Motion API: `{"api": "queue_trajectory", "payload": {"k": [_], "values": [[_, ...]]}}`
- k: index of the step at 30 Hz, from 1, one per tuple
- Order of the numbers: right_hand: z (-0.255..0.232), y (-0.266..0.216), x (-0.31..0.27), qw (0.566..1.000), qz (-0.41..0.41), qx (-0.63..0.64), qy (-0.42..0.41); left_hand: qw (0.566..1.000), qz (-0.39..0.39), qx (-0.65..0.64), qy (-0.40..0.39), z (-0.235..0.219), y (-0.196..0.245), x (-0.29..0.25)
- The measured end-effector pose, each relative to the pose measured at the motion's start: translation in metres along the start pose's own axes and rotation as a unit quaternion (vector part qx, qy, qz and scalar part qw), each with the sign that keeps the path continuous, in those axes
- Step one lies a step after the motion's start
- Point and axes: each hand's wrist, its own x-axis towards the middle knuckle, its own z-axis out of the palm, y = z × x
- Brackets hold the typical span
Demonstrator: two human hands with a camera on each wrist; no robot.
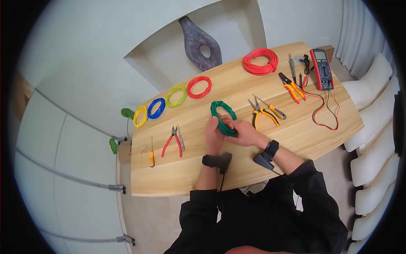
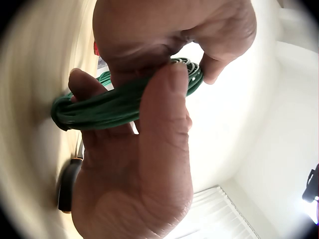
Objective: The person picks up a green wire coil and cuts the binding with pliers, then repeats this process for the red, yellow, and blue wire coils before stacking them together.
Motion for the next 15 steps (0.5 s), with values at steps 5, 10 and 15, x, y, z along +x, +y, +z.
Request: {"api": "queue_trajectory", "payload": {"k": [5,10,15], "values": [[0.004,-0.006,-0.001,0.999,0.046,-0.012,-0.007,1.000,0.008,0.014,-0.017,0.011,0.003,-0.002],[0.015,0.005,-0.001,1.000,0.003,0.024,0.008,0.996,0.014,0.079,-0.033,0.019,0.005,-0.004],[0.017,0.005,-0.005,0.991,0.005,0.117,0.056,0.972,0.028,0.231,-0.007,0.032,0.006,-0.008]]}}
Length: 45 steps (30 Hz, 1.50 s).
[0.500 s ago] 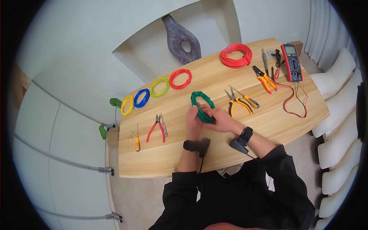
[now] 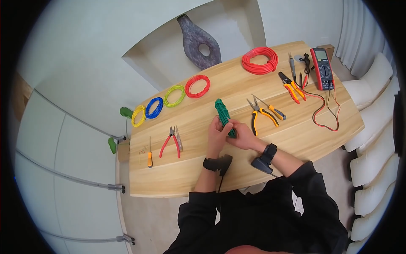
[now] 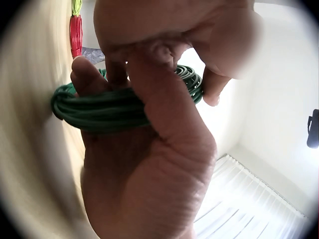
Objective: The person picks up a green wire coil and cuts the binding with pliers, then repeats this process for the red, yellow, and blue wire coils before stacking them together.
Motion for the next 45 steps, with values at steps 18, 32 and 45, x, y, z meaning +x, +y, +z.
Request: {"api": "queue_trajectory", "payload": {"k": [18,32,45], "values": [[-0.001,-0.003,0.000,0.992,0.125,0.025,-0.017,0.999,-0.038,0.020,0.010,0.000,0.003,-0.001],[0.000,-0.018,-0.003,0.995,0.101,-0.019,0.002,0.998,-0.034,-0.019,0.042,-0.013,-0.013,-0.003],[-0.007,-0.005,0.008,0.995,0.055,0.014,0.086,0.993,0.016,0.116,0.026,-0.015,-0.022,0.005]]}}
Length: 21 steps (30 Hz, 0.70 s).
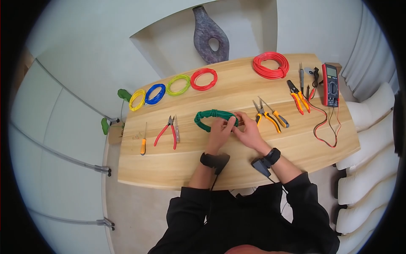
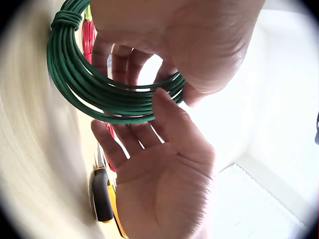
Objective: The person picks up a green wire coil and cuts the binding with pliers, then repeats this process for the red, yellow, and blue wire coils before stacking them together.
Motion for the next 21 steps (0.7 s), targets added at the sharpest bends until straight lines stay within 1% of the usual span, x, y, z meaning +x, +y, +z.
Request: {"api": "queue_trajectory", "payload": {"k": [1,3,4,5,6,7,8,9,10,11,12,13,15,17,18,19,20,21], "values": [[0.002,0.005,-0.001,1.000,-0.004,0.007,0.026,1.000,0.001,-0.004,0.001,0.002,0.004,-0.001],[0.002,0.016,-0.001,0.999,0.006,-0.019,0.025,0.995,-0.001,0.104,0.004,0.008,0.013,-0.003],[0.002,0.021,-0.001,0.999,0.015,-0.041,0.025,0.995,-0.001,0.101,0.005,0.008,0.011,-0.004],[0.002,0.025,-0.001,0.999,0.015,-0.043,0.024,0.990,0.022,0.138,-0.014,0.007,0.008,-0.004],[0.003,0.028,0.000,0.999,0.037,-0.001,0.039,0.983,0.045,0.175,-0.034,0.007,0.007,-0.004],[0.003,0.029,0.000,0.996,0.058,0.042,0.054,0.983,0.046,0.174,-0.034,0.007,0.009,-0.004],[0.000,0.030,0.002,0.996,0.056,0.041,0.053,0.988,0.011,0.147,-0.035,0.007,0.014,-0.005],[-0.003,0.031,0.004,0.992,0.100,0.021,0.074,0.992,-0.024,0.121,-0.036,0.008,0.017,-0.006],[-0.006,0.028,0.006,0.985,0.143,0.001,0.094,0.991,0.014,0.132,-0.003,0.008,0.017,-0.006],[-0.006,0.023,0.008,0.985,0.142,-0.001,0.094,0.991,0.016,0.130,-0.003,0.006,0.018,-0.006],[-0.005,0.017,0.010,0.972,0.145,0.142,0.116,0.989,0.014,0.118,0.086,0.003,0.019,-0.005],[-0.006,0.012,0.012,0.939,0.144,0.281,0.136,0.979,0.012,0.105,0.173,-0.001,0.019,-0.004],[-0.012,0.012,0.013,0.946,0.143,0.260,0.128,0.948,0.012,0.090,0.304,-0.012,0.011,0.001],[-0.018,0.013,0.013,0.953,0.146,0.239,0.118,0.948,0.024,0.071,0.308,-0.024,-0.004,0.009],[-0.021,0.014,0.014,0.942,0.166,0.275,0.099,0.947,0.037,0.053,0.314,-0.029,-0.011,0.011],[-0.024,0.014,0.013,0.929,0.187,0.310,0.081,0.948,0.033,0.051,0.313,-0.029,-0.010,0.011],[-0.024,0.012,0.013,0.929,0.191,0.306,0.082,0.960,-0.048,-0.026,0.274,-0.029,-0.010,0.010],[-0.023,0.010,0.013,0.909,0.204,0.356,0.076,0.959,-0.128,-0.103,0.230,-0.027,-0.010,0.010]]}}
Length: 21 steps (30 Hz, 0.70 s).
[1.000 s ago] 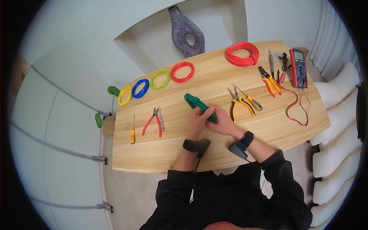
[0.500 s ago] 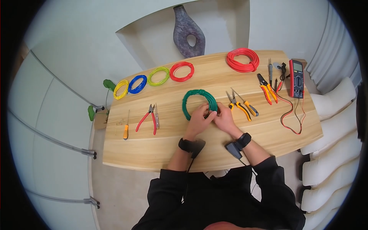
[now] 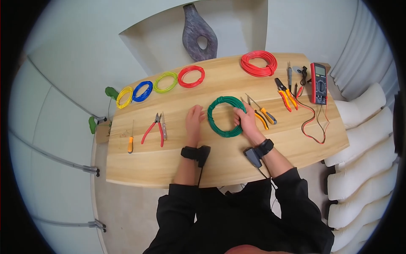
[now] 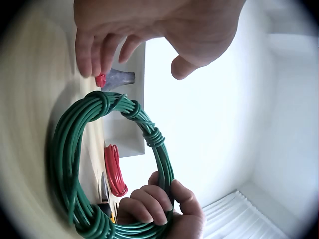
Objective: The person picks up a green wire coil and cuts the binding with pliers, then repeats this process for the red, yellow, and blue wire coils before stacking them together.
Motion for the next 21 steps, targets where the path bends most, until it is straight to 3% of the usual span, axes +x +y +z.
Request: {"api": "queue_trajectory", "payload": {"k": [1,3,7,9,13,21], "values": [[0.002,-0.002,-0.001,0.998,0.022,0.051,-0.009,1.000,-0.005,-0.002,-0.002,0.002,0.001,-0.002],[0.004,-0.009,-0.005,0.994,0.055,0.088,-0.019,0.981,-0.112,-0.077,-0.140,0.004,0.004,-0.005],[-0.006,-0.007,-0.002,0.976,0.129,0.162,-0.071,0.970,-0.160,-0.120,-0.135,0.003,-0.001,-0.004],[-0.008,-0.005,-0.001,0.966,0.158,0.188,-0.081,0.921,-0.225,-0.235,-0.214,-0.001,0.005,-0.006],[-0.006,-0.004,-0.001,0.967,0.181,0.162,-0.080,0.906,-0.257,-0.272,-0.200,-0.001,0.002,-0.007],[-0.004,0.000,-0.001,0.963,0.204,0.154,-0.081,0.918,-0.227,-0.278,-0.168,-0.003,0.005,-0.007]]}}
